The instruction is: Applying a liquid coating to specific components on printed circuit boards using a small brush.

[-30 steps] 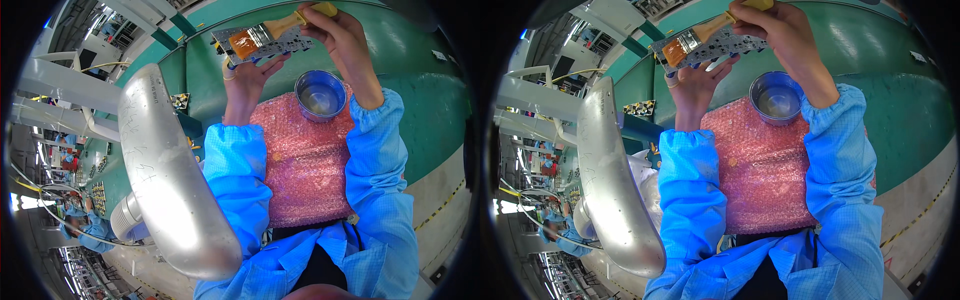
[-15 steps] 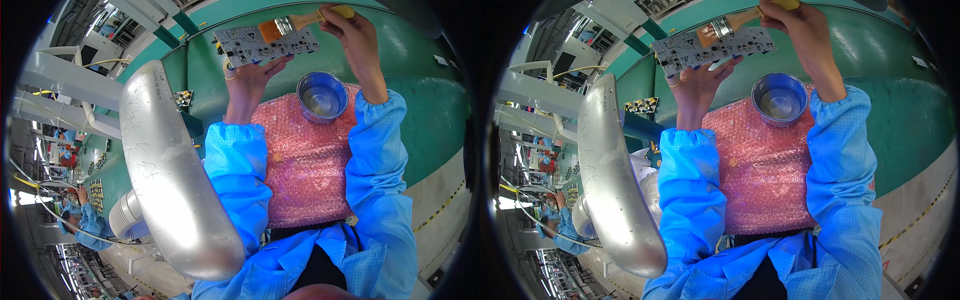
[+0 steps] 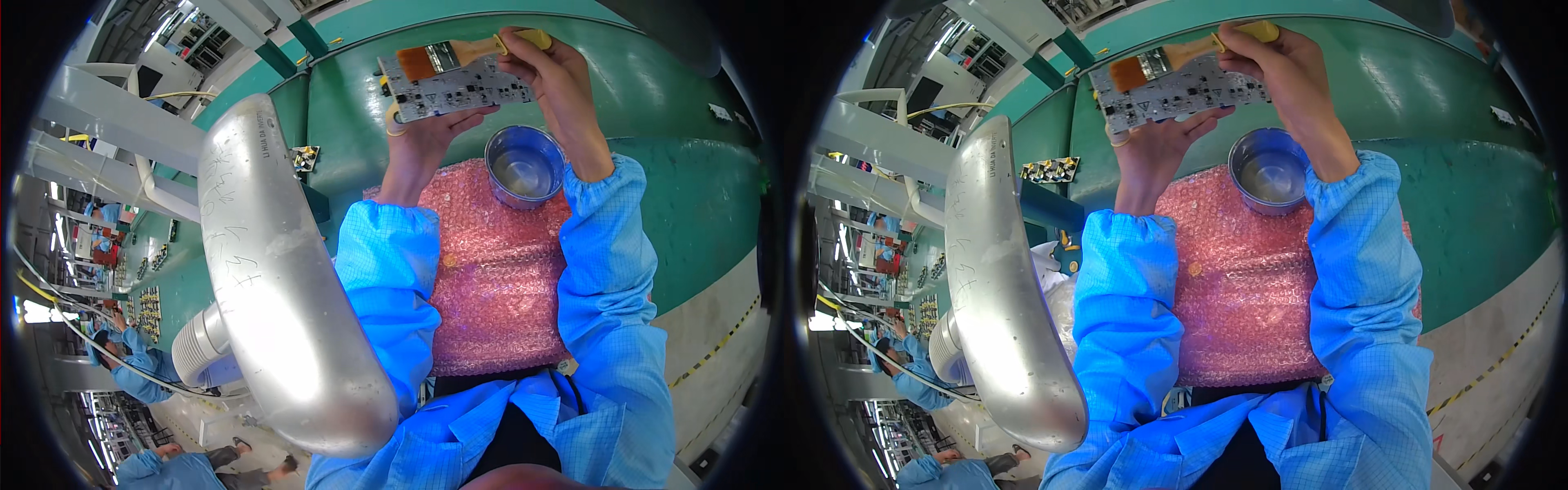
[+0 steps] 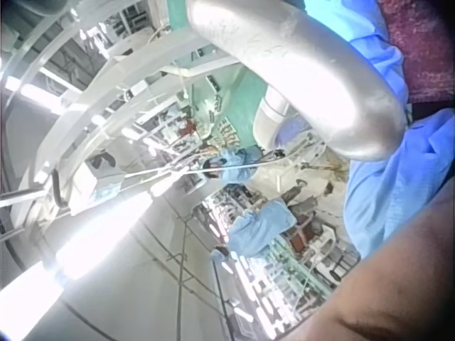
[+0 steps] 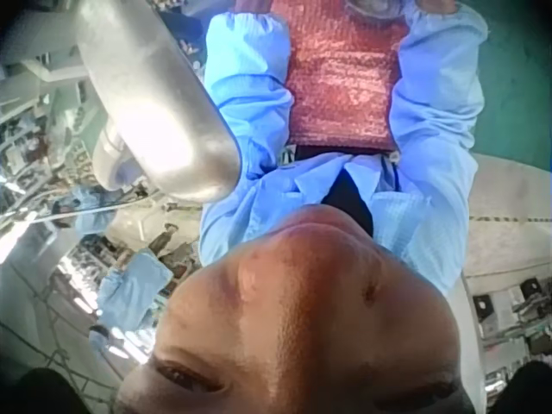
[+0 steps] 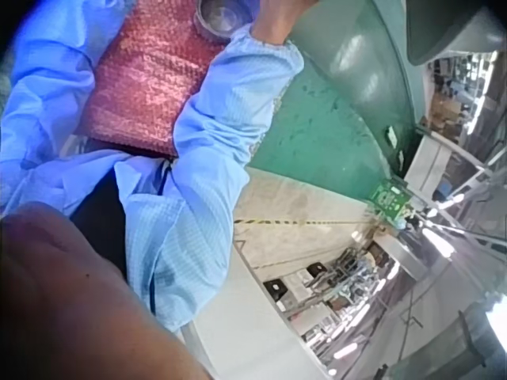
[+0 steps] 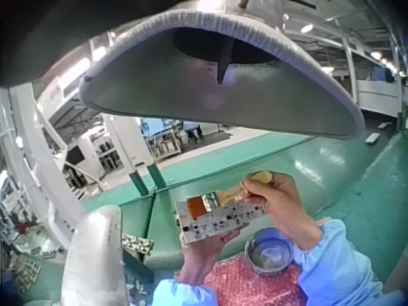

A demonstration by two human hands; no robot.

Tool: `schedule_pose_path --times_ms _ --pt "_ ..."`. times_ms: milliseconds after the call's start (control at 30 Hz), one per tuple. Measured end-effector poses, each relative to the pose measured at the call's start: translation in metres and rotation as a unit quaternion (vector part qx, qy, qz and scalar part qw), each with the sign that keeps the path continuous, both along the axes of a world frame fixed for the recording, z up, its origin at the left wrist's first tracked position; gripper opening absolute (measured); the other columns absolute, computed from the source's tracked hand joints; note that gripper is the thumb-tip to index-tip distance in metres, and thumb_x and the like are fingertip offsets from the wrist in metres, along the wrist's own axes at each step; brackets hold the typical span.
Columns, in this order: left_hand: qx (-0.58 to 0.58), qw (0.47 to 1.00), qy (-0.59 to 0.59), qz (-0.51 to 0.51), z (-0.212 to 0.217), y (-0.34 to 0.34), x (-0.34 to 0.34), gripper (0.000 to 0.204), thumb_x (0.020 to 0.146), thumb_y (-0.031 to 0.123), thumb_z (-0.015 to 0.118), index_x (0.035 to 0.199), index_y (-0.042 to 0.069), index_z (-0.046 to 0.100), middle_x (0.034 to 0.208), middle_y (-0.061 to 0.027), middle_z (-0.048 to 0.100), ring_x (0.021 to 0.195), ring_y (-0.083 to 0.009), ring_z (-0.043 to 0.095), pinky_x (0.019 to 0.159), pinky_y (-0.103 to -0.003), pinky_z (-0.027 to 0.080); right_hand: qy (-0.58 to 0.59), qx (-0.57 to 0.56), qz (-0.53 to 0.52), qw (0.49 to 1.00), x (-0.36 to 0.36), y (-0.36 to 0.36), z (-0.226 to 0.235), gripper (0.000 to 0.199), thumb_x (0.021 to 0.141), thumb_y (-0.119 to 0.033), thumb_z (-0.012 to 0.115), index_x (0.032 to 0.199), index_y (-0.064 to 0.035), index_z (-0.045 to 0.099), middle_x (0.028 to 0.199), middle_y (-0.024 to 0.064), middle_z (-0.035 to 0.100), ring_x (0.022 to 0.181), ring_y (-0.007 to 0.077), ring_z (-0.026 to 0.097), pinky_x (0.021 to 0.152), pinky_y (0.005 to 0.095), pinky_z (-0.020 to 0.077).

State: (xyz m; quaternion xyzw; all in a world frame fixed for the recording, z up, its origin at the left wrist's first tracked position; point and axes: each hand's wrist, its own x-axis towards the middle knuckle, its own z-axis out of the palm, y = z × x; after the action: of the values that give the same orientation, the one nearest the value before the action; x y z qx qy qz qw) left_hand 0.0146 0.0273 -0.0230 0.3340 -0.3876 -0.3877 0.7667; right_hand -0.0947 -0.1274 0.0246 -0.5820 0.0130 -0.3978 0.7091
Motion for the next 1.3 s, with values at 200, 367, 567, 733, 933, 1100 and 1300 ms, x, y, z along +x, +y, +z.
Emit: schedule_pose_path --times_ms 200,367,567,733,933,1100,1300 --pt "-0.076 0.993 0.084 0.015 0.003 0.018 0.016 0.081 0.087 0.068 0.035 0.140 0.008 0.033 0.139 -0.0202 0.044 0.117 -0.0517 0.048 0.091 -0.044 0.047 0.040 -0.045 -0.068 0.996 -0.002 -0.036 -0.004 0.028 0.088 -0.014 0.066 0.109 0.0036 0.064 0.100 0.0074 0.065 0.085 0.0137 0.063 0.080 0.0252 0.0537" --pt "-0.119 0.985 0.128 -0.019 0.000 0.013 0.025 0.083 0.083 0.070 0.043 0.141 0.011 0.033 0.140 -0.0204 0.041 0.116 -0.0572 0.045 0.090 -0.046 0.048 0.087 -0.080 -0.193 0.974 -0.028 -0.088 -0.011 0.027 0.086 -0.013 0.068 0.108 0.0039 0.066 0.096 0.0096 0.067 0.083 0.0140 0.064 0.079 0.0241 0.0529" --pt "-0.093 0.981 0.171 0.011 0.001 0.017 0.033 0.090 0.071 0.071 0.062 0.139 0.017 0.039 0.145 -0.0282 0.025 0.124 -0.0620 0.030 0.087 -0.053 0.048 0.048 -0.234 -0.309 0.920 -0.037 -0.062 0.009 0.020 0.086 -0.012 0.069 0.103 -0.0018 0.071 0.093 0.0054 0.070 0.087 0.0124 0.065 0.078 0.0225 0.0500" --pt "-0.142 0.970 0.197 0.023 0.000 0.014 0.033 0.083 0.082 0.070 0.047 0.140 0.013 0.033 0.135 -0.0294 0.039 0.116 -0.0595 0.043 0.086 -0.048 0.052 0.138 -0.385 -0.158 0.899 -0.032 -0.048 0.008 0.017 0.084 -0.010 0.070 0.100 -0.0074 0.073 0.097 0.0021 0.072 0.086 0.0090 0.064 0.078 0.0226 0.0495" --pt "-0.079 0.982 0.163 0.051 0.001 0.014 0.034 0.082 0.082 0.070 0.048 0.138 0.012 0.034 0.135 -0.0305 0.037 0.116 -0.0583 0.044 0.087 -0.047 0.052 0.076 -0.386 -0.197 0.898 -0.037 -0.048 0.012 0.017 0.082 -0.008 0.070 0.100 -0.0071 0.073 0.097 0.0035 0.072 0.089 0.0116 0.066 0.079 0.0242 0.0506" --pt "-0.091 0.983 0.142 0.078 0.002 0.009 0.025 0.079 0.082 0.069 0.048 0.135 0.011 0.038 0.137 -0.0309 0.035 0.114 -0.0582 0.046 0.085 -0.047 0.053 0.127 -0.448 -0.188 0.865 -0.030 -0.047 0.008 0.020 0.082 -0.008 0.070 0.101 -0.0053 0.072 0.097 0.0035 0.072 0.090 0.0118 0.066 0.081 0.0240 0.0508" --pt "-0.088 0.977 0.184 0.067 0.006 0.012 0.028 0.077 0.083 0.068 0.046 0.136 0.012 0.038 0.138 -0.0300 0.034 0.115 -0.0585 0.046 0.084 -0.045 0.053 0.097 -0.401 -0.175 0.894 -0.033 -0.037 0.015 0.020 0.082 -0.008 0.070 0.102 -0.0063 0.072 0.096 0.0048 0.072 0.088 0.0128 0.066 0.079 0.0248 0.0517"
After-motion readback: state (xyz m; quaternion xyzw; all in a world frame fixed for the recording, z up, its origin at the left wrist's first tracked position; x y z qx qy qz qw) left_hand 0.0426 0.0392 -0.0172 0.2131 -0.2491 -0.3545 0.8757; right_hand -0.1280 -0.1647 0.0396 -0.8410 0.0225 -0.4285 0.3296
